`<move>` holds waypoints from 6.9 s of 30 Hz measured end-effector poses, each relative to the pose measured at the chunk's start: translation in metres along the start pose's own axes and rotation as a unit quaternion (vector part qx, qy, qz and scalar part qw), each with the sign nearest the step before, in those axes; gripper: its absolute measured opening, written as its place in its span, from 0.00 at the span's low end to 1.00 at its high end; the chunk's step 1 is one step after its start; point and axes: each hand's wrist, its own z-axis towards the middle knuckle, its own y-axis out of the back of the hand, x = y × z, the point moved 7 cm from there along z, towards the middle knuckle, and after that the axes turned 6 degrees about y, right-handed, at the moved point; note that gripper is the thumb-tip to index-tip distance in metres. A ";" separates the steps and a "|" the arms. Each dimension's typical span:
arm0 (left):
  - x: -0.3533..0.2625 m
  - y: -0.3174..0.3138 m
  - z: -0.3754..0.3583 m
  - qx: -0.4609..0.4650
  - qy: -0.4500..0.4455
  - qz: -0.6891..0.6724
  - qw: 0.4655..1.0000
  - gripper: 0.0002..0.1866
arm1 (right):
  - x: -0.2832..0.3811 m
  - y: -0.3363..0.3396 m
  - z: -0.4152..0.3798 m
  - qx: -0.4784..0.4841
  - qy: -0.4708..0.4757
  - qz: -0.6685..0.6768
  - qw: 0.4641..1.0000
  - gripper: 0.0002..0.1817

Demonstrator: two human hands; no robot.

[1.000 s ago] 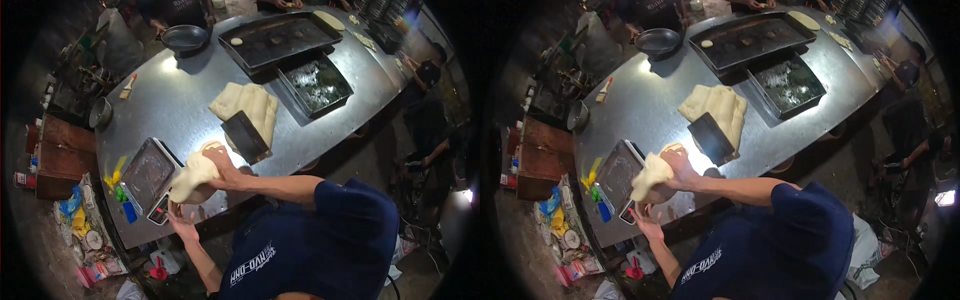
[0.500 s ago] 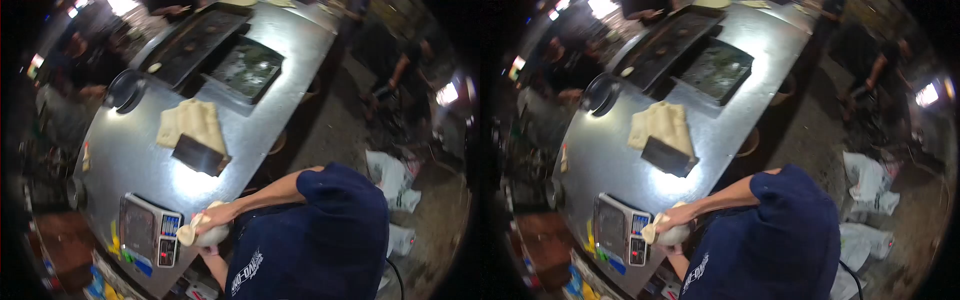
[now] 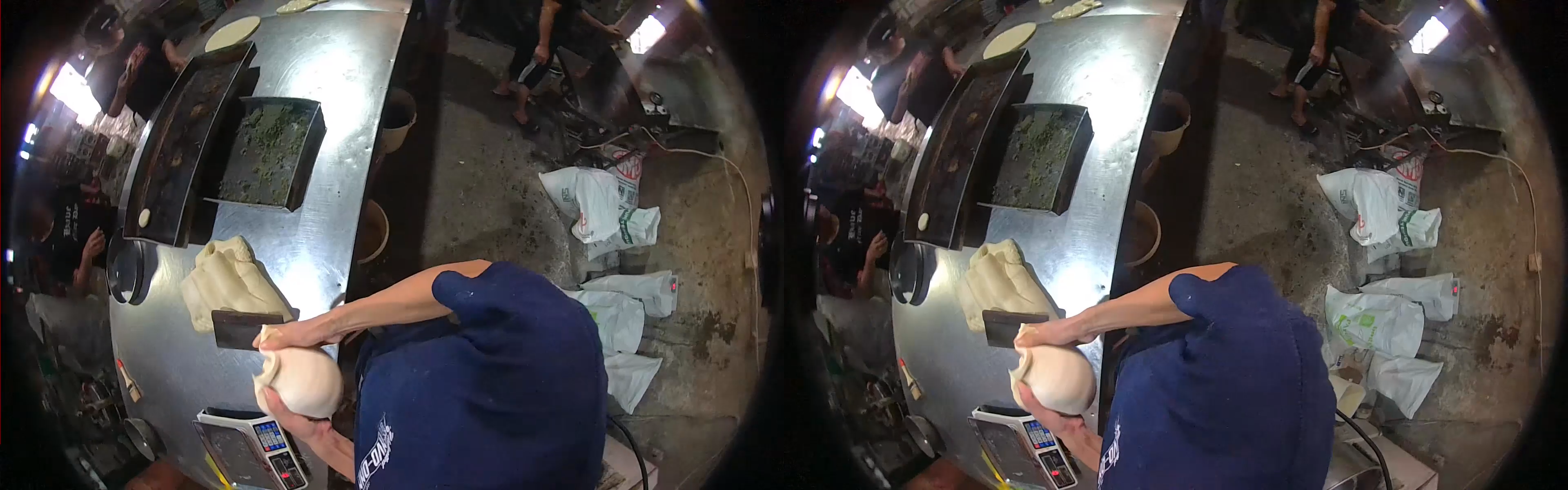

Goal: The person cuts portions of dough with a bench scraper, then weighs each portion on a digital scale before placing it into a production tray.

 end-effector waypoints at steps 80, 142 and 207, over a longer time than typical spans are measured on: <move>0.061 0.165 0.173 -0.252 -0.257 0.791 0.494 0.33 | -0.162 -0.132 0.170 -0.015 0.260 -0.670 0.695 0.18; -0.131 -0.086 -0.212 0.531 -0.418 0.043 0.736 0.12 | -0.072 0.097 0.038 -0.262 0.080 -0.448 0.851 0.19; 0.011 -0.013 0.129 -0.251 -0.268 0.511 0.777 0.39 | 0.056 0.164 0.181 -0.131 0.183 -0.397 0.890 0.25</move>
